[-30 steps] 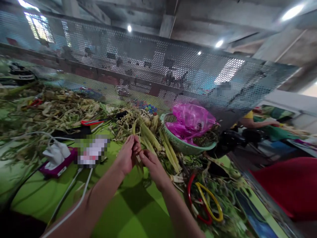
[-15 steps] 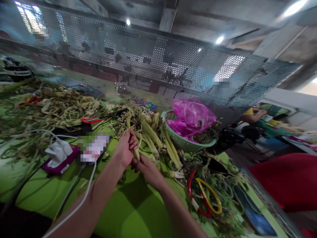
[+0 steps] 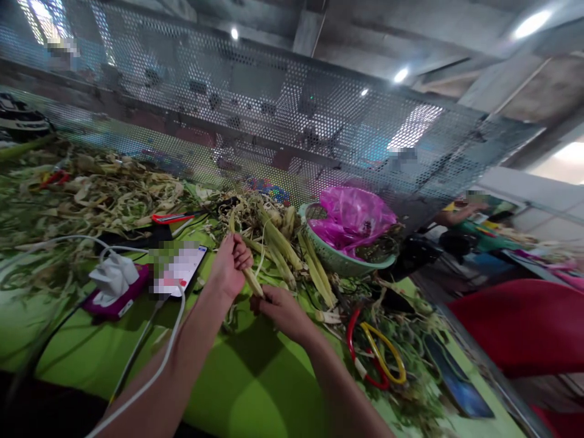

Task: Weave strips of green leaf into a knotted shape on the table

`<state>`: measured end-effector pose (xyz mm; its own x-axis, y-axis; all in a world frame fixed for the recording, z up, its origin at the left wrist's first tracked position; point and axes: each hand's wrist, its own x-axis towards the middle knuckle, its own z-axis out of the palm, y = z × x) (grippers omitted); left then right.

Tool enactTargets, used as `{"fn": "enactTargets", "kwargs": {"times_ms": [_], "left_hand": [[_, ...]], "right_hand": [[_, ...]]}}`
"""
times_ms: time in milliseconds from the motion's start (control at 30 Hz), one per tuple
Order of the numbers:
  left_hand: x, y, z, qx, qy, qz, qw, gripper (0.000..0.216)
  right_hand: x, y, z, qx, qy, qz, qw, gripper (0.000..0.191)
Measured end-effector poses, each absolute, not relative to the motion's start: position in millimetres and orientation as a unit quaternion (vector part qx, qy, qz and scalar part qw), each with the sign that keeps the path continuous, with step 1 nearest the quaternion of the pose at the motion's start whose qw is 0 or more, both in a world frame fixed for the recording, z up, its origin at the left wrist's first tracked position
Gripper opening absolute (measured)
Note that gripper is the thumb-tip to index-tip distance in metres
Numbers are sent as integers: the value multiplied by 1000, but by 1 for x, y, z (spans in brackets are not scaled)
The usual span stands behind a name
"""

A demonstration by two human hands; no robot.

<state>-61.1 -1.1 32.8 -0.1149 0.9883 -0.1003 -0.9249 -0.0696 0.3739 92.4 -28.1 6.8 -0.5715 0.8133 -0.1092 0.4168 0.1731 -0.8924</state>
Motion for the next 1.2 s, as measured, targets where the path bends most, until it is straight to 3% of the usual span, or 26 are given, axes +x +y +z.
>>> {"fn": "enactTargets", "kwargs": {"times_ms": [300,400,500,567,767,1000,1100,1200], "left_hand": [[-61,2,28,100,193,709,671,25],[-60,1,28,108,196,707,671,28],[-60,-2,30,116,190,706,672,30],[-62,-3,32,138,189,713,661,29],[-75,-4,37,223,226,774,548,30],[-82,-2,41,208,262,798,501,33],[-82,-3,43,201,265,796,505,33],[-83,-4,42,196,255,792,519,30]], "right_hand": [[124,-11,34,-467,-716,425,296,28],[138,-21,42,-466,-776,356,231,21],[143,-37,38,-455,-829,293,145,31],[142,-45,30,-460,-842,253,126,28],[137,-40,34,-523,-775,242,259,8],[133,-11,78,-512,-690,184,477,20],[135,-9,86,-496,-687,217,484,25],[144,-25,93,-510,-704,276,410,32]]}}
